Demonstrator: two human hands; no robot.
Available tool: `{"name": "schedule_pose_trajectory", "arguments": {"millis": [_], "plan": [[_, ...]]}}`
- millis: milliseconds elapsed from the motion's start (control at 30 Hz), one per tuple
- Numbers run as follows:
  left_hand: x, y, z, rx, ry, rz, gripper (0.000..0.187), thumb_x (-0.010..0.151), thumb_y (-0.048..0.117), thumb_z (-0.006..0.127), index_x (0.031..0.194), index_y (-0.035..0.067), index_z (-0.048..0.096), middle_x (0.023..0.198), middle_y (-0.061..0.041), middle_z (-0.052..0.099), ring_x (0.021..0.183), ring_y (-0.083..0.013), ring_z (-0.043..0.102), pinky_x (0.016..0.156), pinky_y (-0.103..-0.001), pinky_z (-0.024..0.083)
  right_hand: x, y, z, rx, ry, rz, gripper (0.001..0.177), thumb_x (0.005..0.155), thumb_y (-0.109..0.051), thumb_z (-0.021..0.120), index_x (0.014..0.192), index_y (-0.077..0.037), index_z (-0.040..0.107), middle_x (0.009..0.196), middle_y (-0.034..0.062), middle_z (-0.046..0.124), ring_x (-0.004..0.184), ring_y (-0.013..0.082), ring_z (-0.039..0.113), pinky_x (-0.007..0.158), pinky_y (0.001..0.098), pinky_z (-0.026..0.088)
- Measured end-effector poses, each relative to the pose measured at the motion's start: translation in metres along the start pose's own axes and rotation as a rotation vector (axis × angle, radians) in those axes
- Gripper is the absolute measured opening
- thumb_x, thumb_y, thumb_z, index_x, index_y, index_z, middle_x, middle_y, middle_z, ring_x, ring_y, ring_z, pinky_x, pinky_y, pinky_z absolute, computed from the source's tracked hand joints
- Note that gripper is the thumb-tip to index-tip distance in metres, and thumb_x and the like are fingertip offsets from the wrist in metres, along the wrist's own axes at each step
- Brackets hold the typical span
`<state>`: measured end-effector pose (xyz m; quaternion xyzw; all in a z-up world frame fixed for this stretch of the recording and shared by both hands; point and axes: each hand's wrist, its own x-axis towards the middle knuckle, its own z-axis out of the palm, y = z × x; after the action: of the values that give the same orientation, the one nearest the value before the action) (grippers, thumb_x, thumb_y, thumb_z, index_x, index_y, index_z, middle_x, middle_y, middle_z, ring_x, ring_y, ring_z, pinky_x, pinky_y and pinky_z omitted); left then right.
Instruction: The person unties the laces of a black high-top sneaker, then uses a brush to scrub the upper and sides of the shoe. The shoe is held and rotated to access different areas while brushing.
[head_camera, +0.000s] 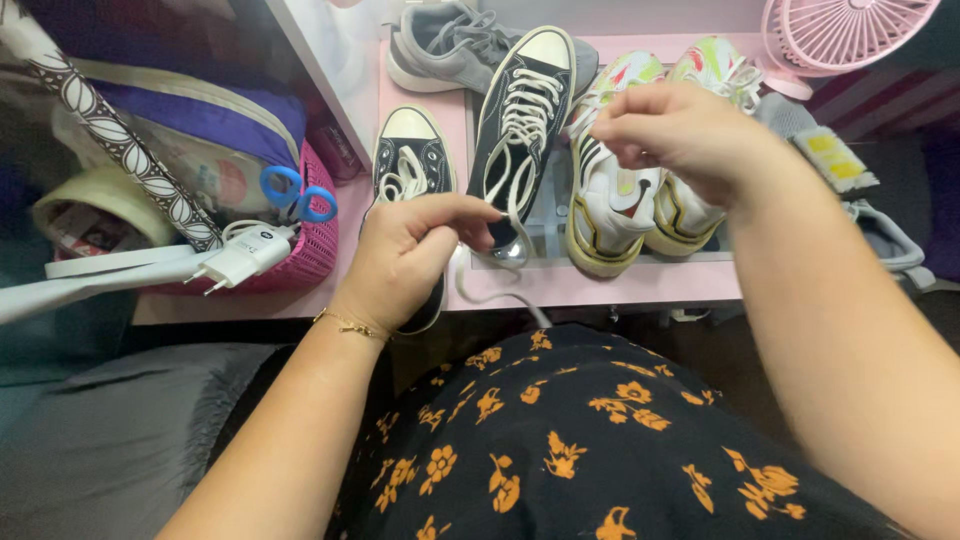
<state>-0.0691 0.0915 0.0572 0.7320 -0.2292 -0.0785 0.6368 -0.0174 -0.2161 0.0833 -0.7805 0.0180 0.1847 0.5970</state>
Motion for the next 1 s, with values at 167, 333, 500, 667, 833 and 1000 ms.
{"name": "schedule_pose_trajectory", "arguments": {"millis": [167, 333, 500, 667, 833, 1000], "plan": [[0.034, -0.025, 0.009, 0.296, 0.281, -0.032, 0.034, 0.082, 0.006, 0.061, 0.114, 0.002, 0.071, 0.092, -0.01, 0.072, 0.074, -0.0218, 0.073, 0.071, -0.033, 0.057, 0.036, 0.027, 0.042, -0.408, 0.151, 0.118, 0.038, 0.082, -0.042, 0.08, 0.083, -0.005, 0.07, 0.072, 0.0045, 0.065, 0.067, 0.0148, 0.062, 0.063, 0.0313, 0.051], [0.092, -0.059, 0.033, 0.711, 0.287, -0.013, 0.041, 0.069, 0.013, 0.074, 0.107, -0.001, 0.069, 0.098, -0.022, 0.071, 0.089, -0.042, 0.069, 0.074, -0.047, 0.054, 0.048, 0.032, 0.064, -0.785, 0.214, 0.085, 0.04, 0.074, -0.04, 0.072, 0.075, 0.0, 0.071, 0.073, 0.019, 0.07, 0.071, 0.0308, 0.069, 0.07, 0.0415, 0.055], [0.117, -0.087, 0.04, 0.77, 0.023, -0.579, 0.024, 0.085, 0.016, 0.066, 0.105, 0.004, 0.073, 0.102, -0.024, 0.073, 0.098, -0.0395, 0.071, 0.088, -0.046, 0.055, 0.046, 0.039, 0.063, -0.848, 0.254, 0.097, 0.038, 0.078, -0.037, 0.065, 0.08, -0.001, 0.074, 0.079, 0.0245, 0.071, 0.077, 0.0407, 0.07, 0.075, 0.0487, 0.055], [0.107, -0.102, 0.039, 0.535, 0.288, -0.492, 0.027, 0.092, 0.022, 0.063, 0.098, 0.0, 0.076, 0.1, -0.027, 0.072, 0.098, -0.0415, 0.07, 0.088, -0.045, 0.055, 0.023, 0.04, 0.053, -0.927, 0.311, -0.006, 0.038, 0.08, -0.039, 0.064, 0.08, -0.002, 0.074, 0.081, 0.027, 0.069, 0.08, 0.0462, 0.067, 0.076, 0.0536, 0.054], [0.099, -0.091, 0.05, 0.439, 0.49, -0.275, 0.024, 0.088, 0.008, 0.06, 0.103, 0.0, 0.076, 0.098, -0.026, 0.073, 0.096, -0.0405, 0.071, 0.086, -0.044, 0.054, 0.003, 0.04, 0.05, -0.883, 0.366, -0.025, 0.038, 0.084, -0.038, 0.061, 0.08, -0.002, 0.073, 0.081, 0.0274, 0.068, 0.081, 0.0478, 0.066, 0.077, 0.0564, 0.052], [0.099, -0.072, 0.069, 0.391, 0.576, -0.186, 0.028, 0.089, 0.001, 0.057, 0.112, 0.004, 0.073, 0.096, -0.024, 0.074, 0.092, -0.0372, 0.073, 0.083, -0.042, 0.055, 0.008, 0.048, 0.041, -0.786, 0.373, -0.118, 0.034, 0.085, -0.033, 0.057, 0.08, -0.003, 0.072, 0.08, 0.0265, 0.068, 0.079, 0.0482, 0.065, 0.076, 0.0566, 0.052]]}}
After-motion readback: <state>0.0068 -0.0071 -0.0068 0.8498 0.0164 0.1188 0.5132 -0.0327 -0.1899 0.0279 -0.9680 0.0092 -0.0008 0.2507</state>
